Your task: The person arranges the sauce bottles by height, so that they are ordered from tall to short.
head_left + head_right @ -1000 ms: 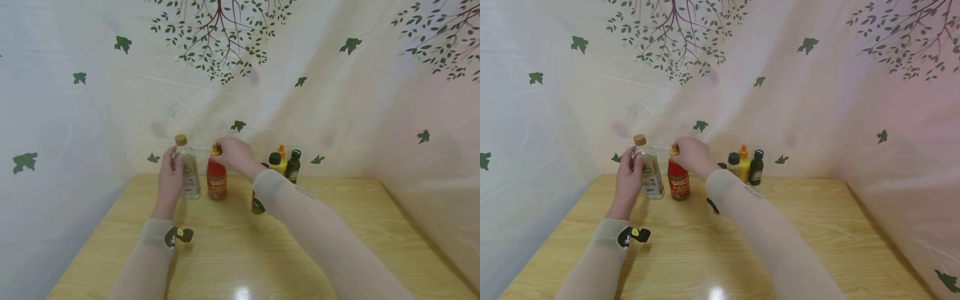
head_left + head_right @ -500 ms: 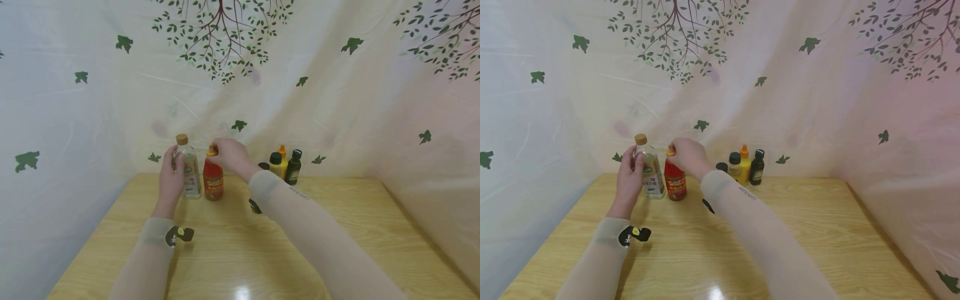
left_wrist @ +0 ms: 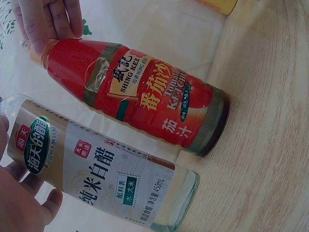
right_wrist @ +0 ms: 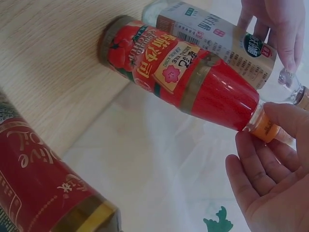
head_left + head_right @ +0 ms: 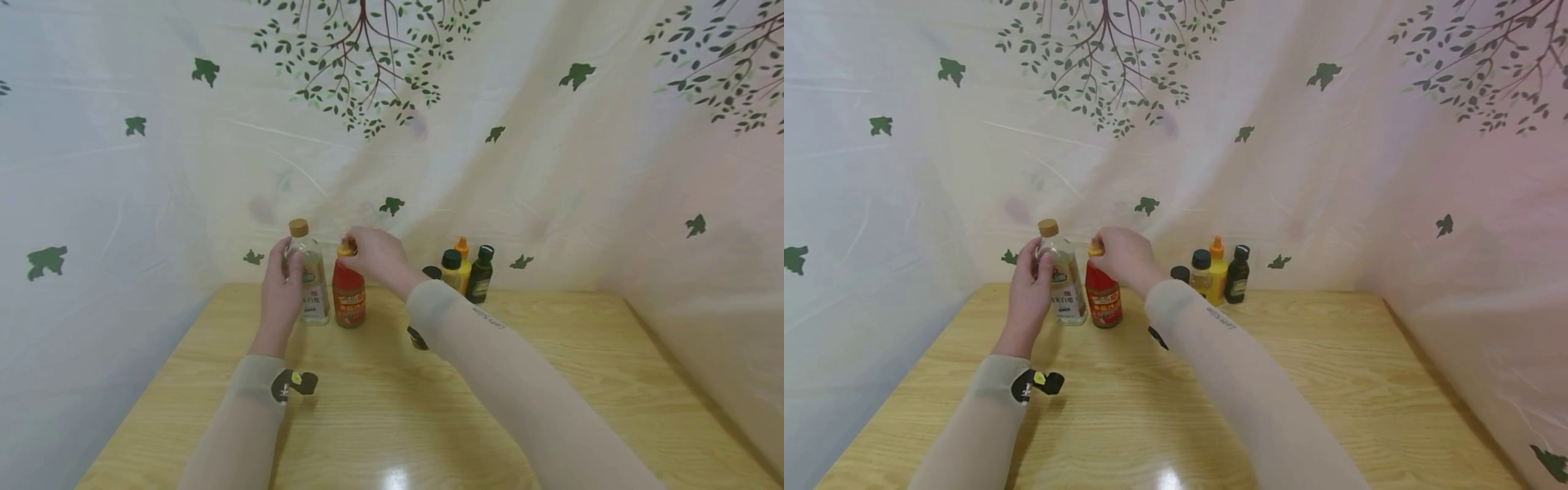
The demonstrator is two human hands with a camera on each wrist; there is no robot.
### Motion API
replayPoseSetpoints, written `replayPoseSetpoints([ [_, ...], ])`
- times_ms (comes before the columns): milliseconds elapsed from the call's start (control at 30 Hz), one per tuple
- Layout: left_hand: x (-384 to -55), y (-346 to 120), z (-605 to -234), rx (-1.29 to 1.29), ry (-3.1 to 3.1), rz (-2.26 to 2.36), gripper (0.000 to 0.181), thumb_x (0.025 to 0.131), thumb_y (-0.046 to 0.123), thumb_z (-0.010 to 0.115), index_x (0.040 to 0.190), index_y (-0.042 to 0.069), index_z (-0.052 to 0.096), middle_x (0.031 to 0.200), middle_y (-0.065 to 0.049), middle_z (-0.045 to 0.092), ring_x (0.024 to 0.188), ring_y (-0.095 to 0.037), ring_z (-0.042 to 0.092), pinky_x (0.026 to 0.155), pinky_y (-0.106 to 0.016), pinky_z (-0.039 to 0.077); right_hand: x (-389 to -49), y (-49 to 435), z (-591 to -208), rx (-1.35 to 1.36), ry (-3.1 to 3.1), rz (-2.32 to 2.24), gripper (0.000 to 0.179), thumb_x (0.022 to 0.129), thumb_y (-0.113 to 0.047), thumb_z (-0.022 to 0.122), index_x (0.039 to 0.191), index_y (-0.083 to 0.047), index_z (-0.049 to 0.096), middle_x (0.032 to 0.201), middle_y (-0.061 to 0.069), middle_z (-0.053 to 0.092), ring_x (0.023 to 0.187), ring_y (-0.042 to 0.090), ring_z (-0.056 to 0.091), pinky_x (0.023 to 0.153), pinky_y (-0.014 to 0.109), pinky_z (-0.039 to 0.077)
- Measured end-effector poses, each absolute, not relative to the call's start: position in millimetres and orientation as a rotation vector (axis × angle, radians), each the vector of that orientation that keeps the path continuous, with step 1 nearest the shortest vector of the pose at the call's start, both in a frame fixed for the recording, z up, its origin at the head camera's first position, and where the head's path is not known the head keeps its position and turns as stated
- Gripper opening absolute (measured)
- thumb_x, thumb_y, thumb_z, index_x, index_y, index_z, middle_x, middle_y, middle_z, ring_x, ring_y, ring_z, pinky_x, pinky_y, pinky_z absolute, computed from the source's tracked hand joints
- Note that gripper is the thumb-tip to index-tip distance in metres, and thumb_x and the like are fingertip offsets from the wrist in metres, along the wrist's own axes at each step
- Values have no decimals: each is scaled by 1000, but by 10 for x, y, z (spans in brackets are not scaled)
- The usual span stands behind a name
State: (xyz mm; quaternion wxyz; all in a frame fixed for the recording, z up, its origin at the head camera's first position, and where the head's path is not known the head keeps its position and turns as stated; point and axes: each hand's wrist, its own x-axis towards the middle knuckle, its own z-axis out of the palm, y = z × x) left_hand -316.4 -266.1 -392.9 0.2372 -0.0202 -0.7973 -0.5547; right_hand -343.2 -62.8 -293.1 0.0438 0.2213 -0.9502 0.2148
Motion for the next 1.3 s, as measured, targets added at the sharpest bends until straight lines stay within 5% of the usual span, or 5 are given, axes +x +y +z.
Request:
replayPoseSetpoints([
  [367,-3168,-2652,-3936,-49,-2193,-1532,66,118,53,42,174,21,31,176,-15,36,158,-44,39,126,-69,33,-3420,-632,-2961,668,-2897,682,45,106,-33,79,144,-12,68,129,2,75,112,18,69,101,38,59],
  [800,-3154,-2642,-3909,-67,-2181,-1545,64,119,49,43,174,20,31,177,-14,35,158,-44,38,126,-68,32,-3388,-536,-2875,701,-2896,724,67,103,-40,82,160,-15,58,147,6,69,131,24,67,111,43,55],
  [1300,-3160,-2662,-3904,-60,-2193,-1533,66,118,53,43,174,20,32,179,-11,31,161,-43,34,127,-69,28,-3237,-165,-2627,729,-2856,681,67,104,-39,81,162,-15,57,150,5,66,132,24,65,108,45,55],
])
